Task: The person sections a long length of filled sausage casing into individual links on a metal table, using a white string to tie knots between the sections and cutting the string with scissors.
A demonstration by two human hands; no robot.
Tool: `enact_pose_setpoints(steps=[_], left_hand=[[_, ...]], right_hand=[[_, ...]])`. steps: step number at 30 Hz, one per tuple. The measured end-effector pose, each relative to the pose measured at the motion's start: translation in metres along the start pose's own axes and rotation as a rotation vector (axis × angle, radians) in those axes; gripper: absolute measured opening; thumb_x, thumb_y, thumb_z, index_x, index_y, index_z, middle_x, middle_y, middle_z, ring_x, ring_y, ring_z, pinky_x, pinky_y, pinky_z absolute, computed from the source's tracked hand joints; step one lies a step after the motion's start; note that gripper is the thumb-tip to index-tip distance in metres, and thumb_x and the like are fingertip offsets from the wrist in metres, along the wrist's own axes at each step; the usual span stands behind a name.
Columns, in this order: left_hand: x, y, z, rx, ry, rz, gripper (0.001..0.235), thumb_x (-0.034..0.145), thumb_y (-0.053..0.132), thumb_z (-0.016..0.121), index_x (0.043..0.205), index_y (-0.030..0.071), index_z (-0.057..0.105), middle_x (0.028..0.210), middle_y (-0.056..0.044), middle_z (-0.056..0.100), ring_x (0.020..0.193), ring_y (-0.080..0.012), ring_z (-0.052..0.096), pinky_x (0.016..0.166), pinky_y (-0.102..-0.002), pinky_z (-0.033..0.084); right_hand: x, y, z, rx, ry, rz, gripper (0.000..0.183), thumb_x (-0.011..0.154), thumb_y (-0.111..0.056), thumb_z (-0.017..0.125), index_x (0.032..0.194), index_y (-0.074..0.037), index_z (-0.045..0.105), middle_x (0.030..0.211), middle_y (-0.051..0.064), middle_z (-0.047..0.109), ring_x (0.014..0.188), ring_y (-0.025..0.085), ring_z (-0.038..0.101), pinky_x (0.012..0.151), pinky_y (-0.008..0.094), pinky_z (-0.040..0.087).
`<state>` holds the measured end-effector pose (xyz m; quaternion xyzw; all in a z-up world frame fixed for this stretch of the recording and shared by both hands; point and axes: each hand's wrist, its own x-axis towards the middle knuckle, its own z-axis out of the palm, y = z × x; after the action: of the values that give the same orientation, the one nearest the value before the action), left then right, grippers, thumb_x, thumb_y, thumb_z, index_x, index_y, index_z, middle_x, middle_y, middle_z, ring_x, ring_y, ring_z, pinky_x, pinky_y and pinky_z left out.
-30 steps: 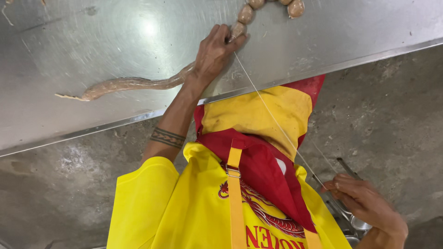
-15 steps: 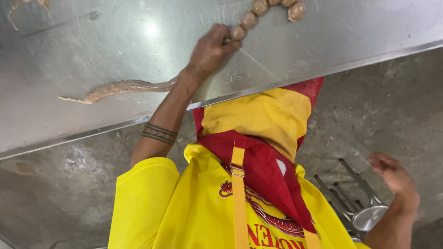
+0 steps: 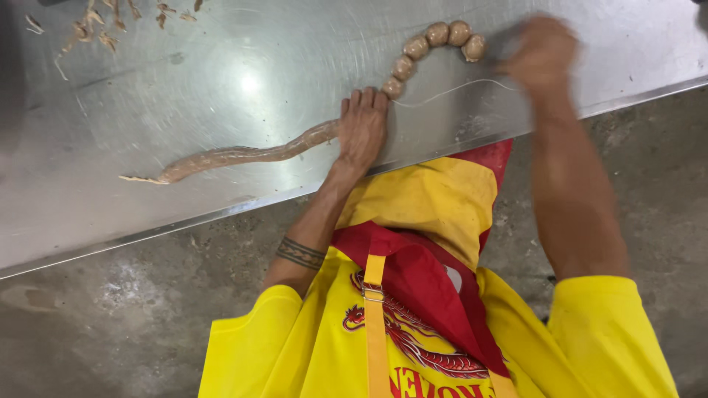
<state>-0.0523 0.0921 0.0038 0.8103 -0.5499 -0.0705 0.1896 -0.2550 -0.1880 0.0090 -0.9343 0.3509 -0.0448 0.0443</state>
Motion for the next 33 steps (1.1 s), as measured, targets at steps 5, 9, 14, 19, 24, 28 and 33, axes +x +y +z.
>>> enact_pose_setpoints(steps=[5, 9, 14, 19, 24, 28, 33], left_hand=[[0.0, -0.006, -0.013, -0.268, 0.089, -0.006, 0.012, 0.093, 0.006, 0.059, 0.1, 0.003, 0.067, 0.097, -0.015, 0.067, 0.091, -0.0367, 0.063, 0.081, -0.047, 0.052], [0.015, -0.024, -0.02, -0.453, 0.077, -0.199, 0.012, 0.1, 0.013, 0.062, 0.097, 0.002, 0.068, 0.091, -0.02, 0.068, 0.082, -0.0408, 0.066, 0.072, -0.05, 0.053], [0.03, -0.02, -0.016, -0.346, -0.06, -0.012, 0.008, 0.094, 0.009, 0.062, 0.093, 0.001, 0.065, 0.085, -0.02, 0.071, 0.076, -0.0391, 0.07, 0.066, -0.049, 0.054], [0.025, -0.004, -0.011, -0.009, -0.347, 0.142, 0.012, 0.09, 0.007, 0.059, 0.1, 0.001, 0.062, 0.078, -0.016, 0.072, 0.068, -0.0327, 0.072, 0.056, -0.045, 0.055], [0.008, 0.011, -0.035, -0.055, -0.49, 0.205, 0.014, 0.094, 0.01, 0.06, 0.106, 0.004, 0.062, 0.083, -0.015, 0.072, 0.076, -0.0325, 0.072, 0.069, -0.046, 0.056], [-0.002, 0.008, -0.058, -0.294, -0.326, 0.344, 0.034, 0.086, 0.034, 0.071, 0.097, 0.003, 0.061, 0.09, -0.017, 0.071, 0.086, -0.036, 0.07, 0.076, -0.047, 0.052], [-0.016, 0.005, -0.055, -0.138, -0.589, 0.186, 0.026, 0.092, 0.028, 0.068, 0.099, 0.003, 0.063, 0.102, -0.016, 0.069, 0.101, -0.0335, 0.068, 0.089, -0.048, 0.05]], right_hand=[[-0.021, -0.216, -0.066, 0.093, -0.599, -0.323, 0.051, 0.099, -0.006, 0.053, 0.149, -0.013, 0.051, 0.095, 0.017, 0.072, 0.091, 0.037, 0.071, 0.081, 0.055, 0.05], [-0.168, -0.093, -0.15, 0.772, -1.043, 0.239, 0.09, 0.091, -0.027, 0.069, 0.165, -0.016, 0.02, 0.164, 0.012, 0.033, 0.131, 0.028, 0.057, 0.109, 0.041, 0.042], [-0.361, 0.145, -0.133, 1.143, -0.824, 0.637, 0.036, 0.096, 0.001, 0.056, 0.132, 0.003, 0.059, 0.116, 0.019, 0.066, 0.104, 0.022, 0.062, 0.093, 0.038, 0.048], [-0.436, 0.16, -0.073, 1.343, -0.76, 0.852, 0.015, 0.104, -0.003, 0.057, 0.116, 0.004, 0.064, 0.104, 0.017, 0.063, 0.08, 0.018, 0.058, 0.073, 0.036, 0.048], [-0.299, 0.099, -0.052, 0.722, -0.093, 0.567, 0.015, 0.107, 0.003, 0.052, 0.121, 0.001, 0.057, 0.138, 0.015, 0.059, 0.088, 0.016, 0.062, 0.08, 0.031, 0.051], [-0.167, 0.001, -0.044, 0.924, -0.049, 0.257, 0.06, 0.102, -0.007, 0.07, 0.155, -0.003, 0.042, 0.11, 0.005, 0.054, 0.093, 0.012, 0.052, 0.081, 0.025, 0.05], [-0.056, -0.093, -0.033, 0.733, -0.139, 0.259, 0.056, 0.102, -0.033, 0.076, 0.138, -0.003, 0.047, 0.09, 0.013, 0.073, 0.081, 0.031, 0.073, 0.073, 0.039, 0.055]])
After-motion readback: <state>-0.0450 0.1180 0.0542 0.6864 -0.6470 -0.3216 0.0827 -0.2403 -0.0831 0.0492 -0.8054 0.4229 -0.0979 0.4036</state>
